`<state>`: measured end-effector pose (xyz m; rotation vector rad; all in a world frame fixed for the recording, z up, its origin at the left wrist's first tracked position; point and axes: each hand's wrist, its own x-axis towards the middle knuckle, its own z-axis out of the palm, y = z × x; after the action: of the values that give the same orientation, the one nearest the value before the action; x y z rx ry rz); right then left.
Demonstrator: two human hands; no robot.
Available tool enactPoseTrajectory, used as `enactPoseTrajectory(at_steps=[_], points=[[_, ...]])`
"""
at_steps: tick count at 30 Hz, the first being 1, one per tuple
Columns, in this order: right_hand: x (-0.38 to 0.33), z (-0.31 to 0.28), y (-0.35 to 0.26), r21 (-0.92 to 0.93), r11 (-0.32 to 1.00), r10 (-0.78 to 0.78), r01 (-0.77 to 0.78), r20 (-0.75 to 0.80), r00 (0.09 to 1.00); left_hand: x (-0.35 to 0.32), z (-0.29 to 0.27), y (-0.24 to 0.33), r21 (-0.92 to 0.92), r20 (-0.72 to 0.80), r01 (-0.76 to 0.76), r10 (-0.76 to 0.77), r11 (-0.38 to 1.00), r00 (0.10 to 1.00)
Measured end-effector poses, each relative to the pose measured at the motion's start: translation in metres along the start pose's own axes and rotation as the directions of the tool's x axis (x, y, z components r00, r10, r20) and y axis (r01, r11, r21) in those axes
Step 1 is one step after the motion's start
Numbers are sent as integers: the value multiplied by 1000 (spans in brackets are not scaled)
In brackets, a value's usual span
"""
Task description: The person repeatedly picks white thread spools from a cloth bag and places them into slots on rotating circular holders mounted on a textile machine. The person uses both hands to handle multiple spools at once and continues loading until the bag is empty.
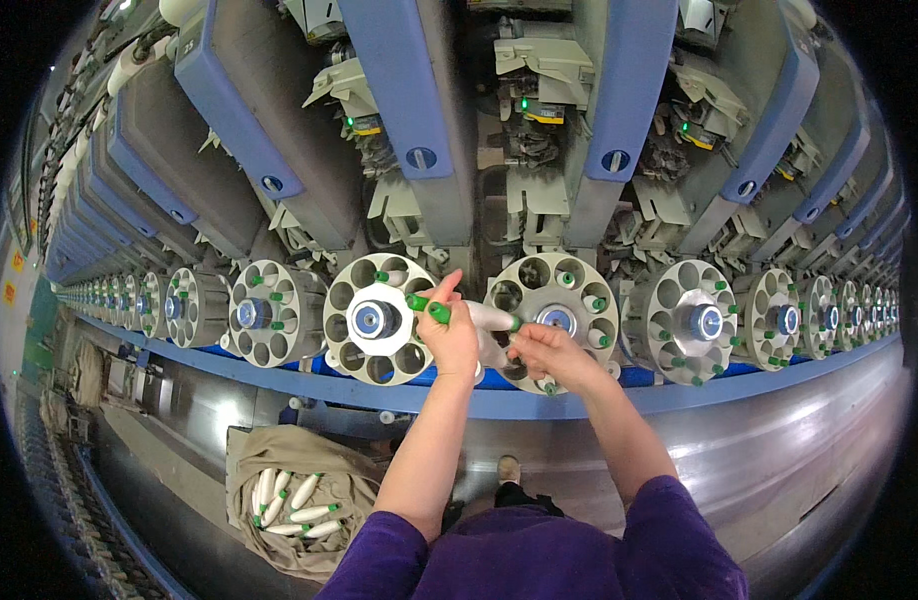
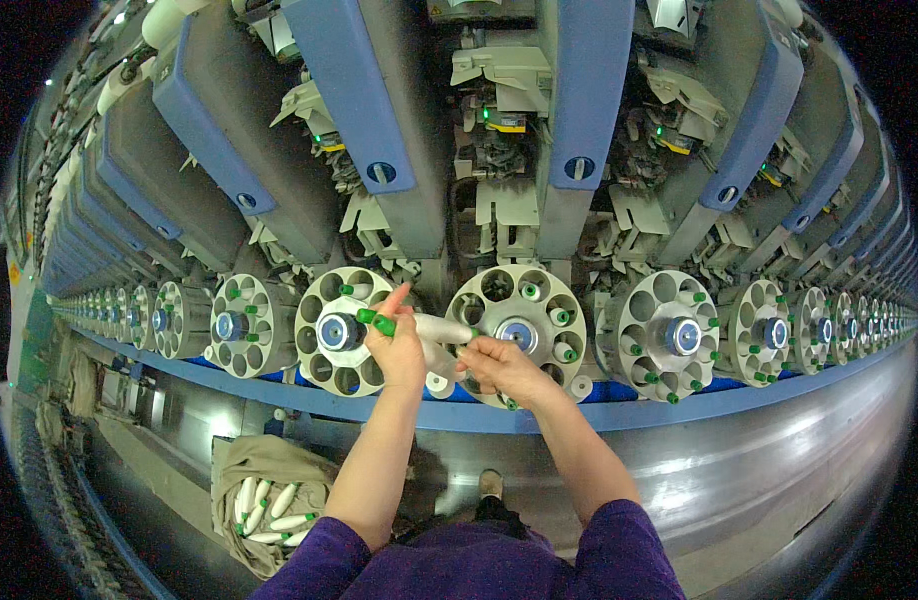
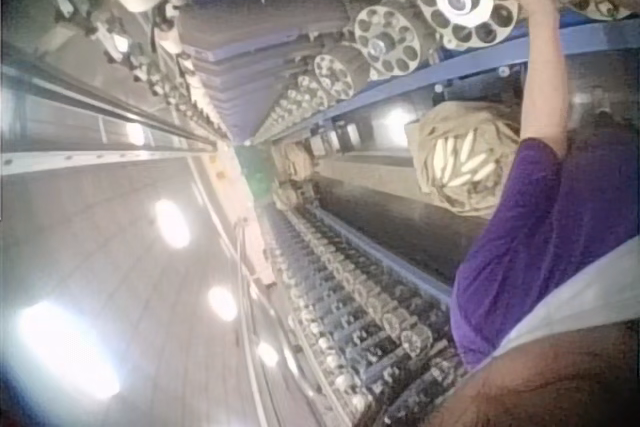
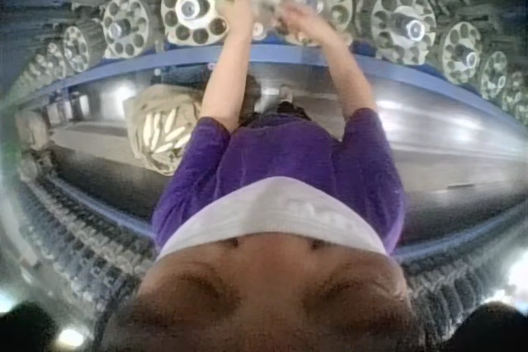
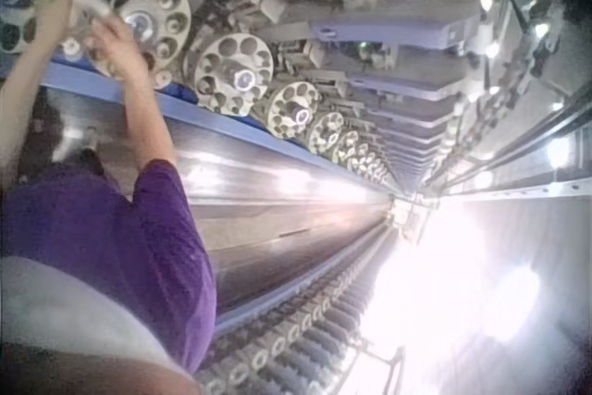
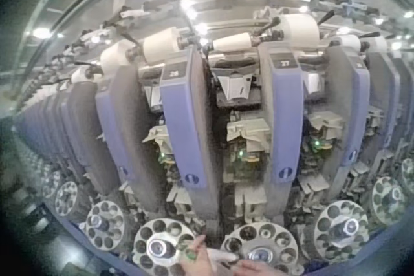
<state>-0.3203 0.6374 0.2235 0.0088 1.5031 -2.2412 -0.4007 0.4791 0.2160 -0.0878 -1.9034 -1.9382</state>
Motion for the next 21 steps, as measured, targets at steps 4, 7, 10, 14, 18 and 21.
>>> enactPoseTrajectory(at_steps=[4, 7, 10, 14, 18, 21], points=[[5, 10, -3, 9, 998, 64, -67, 184, 981, -7, 5, -12, 317, 83, -42, 17, 948, 996], [7, 9, -10, 202, 959, -162, 200, -191, 968, -13, 5, -5, 115, 52, 101, -107, 988, 993], [12, 9, -6, -452, 762, -548, 465, -67, 834, -6, -3, 15, -311, 195, 293, -241, 904, 951], [7, -4, 25, -682, 724, 133, -103, -8, 991, 23, -38, 43, -585, 209, 477, -447, 656, 870], [-18, -53, 46, -722, 683, -296, 116, -128, 947, 27, -63, 51, -685, 76, 456, -566, 569, 821], [-27, -88, 27, 186, 922, -228, 339, -446, 866, 19, -65, 48, -703, 45, 472, -629, 532, 776]])
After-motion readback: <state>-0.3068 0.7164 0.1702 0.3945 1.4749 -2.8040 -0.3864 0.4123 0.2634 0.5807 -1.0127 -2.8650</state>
